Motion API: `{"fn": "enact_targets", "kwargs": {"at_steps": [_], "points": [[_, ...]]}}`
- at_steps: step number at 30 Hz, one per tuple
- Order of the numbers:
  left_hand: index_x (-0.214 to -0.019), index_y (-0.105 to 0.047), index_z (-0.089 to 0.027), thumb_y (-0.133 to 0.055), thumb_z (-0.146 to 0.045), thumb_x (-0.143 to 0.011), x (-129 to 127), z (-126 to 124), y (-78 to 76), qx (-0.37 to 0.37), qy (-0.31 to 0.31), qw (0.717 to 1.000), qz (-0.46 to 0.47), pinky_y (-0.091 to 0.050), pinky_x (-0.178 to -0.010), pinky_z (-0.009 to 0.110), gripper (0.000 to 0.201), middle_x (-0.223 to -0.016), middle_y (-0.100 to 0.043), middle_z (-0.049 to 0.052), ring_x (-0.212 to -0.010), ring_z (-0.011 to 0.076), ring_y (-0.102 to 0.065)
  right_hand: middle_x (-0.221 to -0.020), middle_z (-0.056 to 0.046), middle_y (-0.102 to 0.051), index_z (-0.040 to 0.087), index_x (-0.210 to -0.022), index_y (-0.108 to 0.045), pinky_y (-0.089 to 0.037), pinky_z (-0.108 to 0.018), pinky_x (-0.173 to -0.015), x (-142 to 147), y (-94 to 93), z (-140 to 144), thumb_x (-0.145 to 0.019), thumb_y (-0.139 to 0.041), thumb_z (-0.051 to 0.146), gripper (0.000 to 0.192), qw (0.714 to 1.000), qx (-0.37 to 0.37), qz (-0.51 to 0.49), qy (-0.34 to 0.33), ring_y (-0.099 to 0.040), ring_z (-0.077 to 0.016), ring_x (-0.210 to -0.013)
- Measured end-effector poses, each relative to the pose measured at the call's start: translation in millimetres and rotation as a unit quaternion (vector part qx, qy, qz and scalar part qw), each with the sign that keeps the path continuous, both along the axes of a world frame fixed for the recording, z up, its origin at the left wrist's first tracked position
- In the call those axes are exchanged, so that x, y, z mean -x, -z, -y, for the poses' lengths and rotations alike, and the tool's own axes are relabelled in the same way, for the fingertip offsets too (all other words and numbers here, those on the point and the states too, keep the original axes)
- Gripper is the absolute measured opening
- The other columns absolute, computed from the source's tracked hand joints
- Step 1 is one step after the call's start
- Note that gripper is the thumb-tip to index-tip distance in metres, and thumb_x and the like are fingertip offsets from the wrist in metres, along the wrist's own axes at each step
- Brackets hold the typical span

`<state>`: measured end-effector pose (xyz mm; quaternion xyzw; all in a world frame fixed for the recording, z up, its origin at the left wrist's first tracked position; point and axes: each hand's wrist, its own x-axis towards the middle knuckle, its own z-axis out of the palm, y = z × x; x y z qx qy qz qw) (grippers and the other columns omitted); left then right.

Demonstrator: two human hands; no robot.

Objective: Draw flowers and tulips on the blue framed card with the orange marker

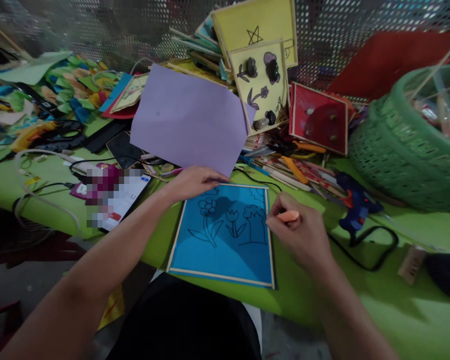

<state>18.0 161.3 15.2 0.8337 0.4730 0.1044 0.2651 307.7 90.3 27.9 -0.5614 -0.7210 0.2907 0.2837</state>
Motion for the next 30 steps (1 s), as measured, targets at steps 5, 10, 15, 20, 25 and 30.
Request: {"fn": "enact_targets", "kwargs": {"at_steps": [5,10,15,20,25,30], "points": [[-0.129,-0.072,-0.029,-0.054,-0.025,-0.098,0.8,2.0,-0.8,-0.004,-0.009,1.000,0.011,-0.049,-0.104,0.034,0.036,-0.130,-0.073,0.000,-0.121,0.0217,-0.067,-0.060,0.003,-0.059,0.024,-0.066,-0.054,-0.037,-0.030,-0.058,2.6,3.1,-1.5,-0.075,-0.060,0.022,0.011,0.998,0.045,-0.044,-0.003,-0.054,-0.0174,-0.061],[-0.126,-0.074,-0.027,-0.052,-0.025,-0.097,5.0,1.4,3.3,0.004,-0.015,1.000,0.026,-0.049,-0.105,0.035,0.036,-0.128,-0.074,0.001,-0.121,0.0232,-0.068,-0.059,0.003,-0.057,0.023,-0.063,-0.052,-0.037,-0.028,-0.057,9.2,7.1,-5.5,-0.069,-0.058,0.019,0.009,0.988,0.041,-0.148,0.009,-0.054,-0.0155,-0.060],[-0.125,-0.074,-0.028,-0.051,-0.028,-0.096,9.7,-6.5,10.2,-0.005,-0.003,0.999,0.040,-0.049,-0.105,0.034,0.037,-0.130,-0.073,-0.001,-0.122,0.0233,-0.067,-0.056,0.004,-0.051,0.022,-0.060,-0.050,-0.035,-0.028,-0.055,13.6,-1.4,-12.2,-0.066,-0.059,0.022,0.012,0.965,0.007,-0.255,0.060,-0.051,-0.0139,-0.056],[-0.125,-0.075,-0.027,-0.052,-0.027,-0.095,10.5,-4.8,9.0,-0.004,-0.006,0.999,0.041,-0.049,-0.105,0.034,0.038,-0.129,-0.074,0.000,-0.120,0.0234,-0.068,-0.054,0.005,-0.046,0.023,-0.058,-0.050,-0.032,-0.027,-0.052,14.7,-9.7,-15.2,-0.063,-0.061,0.025,0.013,0.943,-0.012,-0.325,0.069,-0.045,-0.0121,-0.052],[-0.123,-0.076,-0.026,-0.052,-0.027,-0.095,10.7,-4.4,10.5,-0.026,-0.009,0.999,0.038,-0.049,-0.106,0.033,0.037,-0.128,-0.075,0.001,-0.119,0.0228,-0.068,-0.059,0.004,-0.047,0.022,-0.060,-0.052,-0.033,-0.027,-0.054,11.4,-9.0,-20.3,-0.066,-0.064,0.026,0.014,0.945,-0.045,-0.314,0.084,-0.048,-0.0125,-0.055],[-0.124,-0.075,-0.027,-0.053,-0.026,-0.096,7.9,0.2,12.1,-0.052,-0.013,0.998,0.035,-0.048,-0.107,0.032,0.036,-0.128,-0.075,0.001,-0.119,0.0217,-0.068,-0.060,0.002,-0.051,0.022,-0.061,-0.057,-0.033,-0.028,-0.055,4.2,1.1,-22.0,-0.071,-0.066,0.028,0.015,0.955,-0.058,-0.279,0.078,-0.044,-0.0133,-0.057]]}}
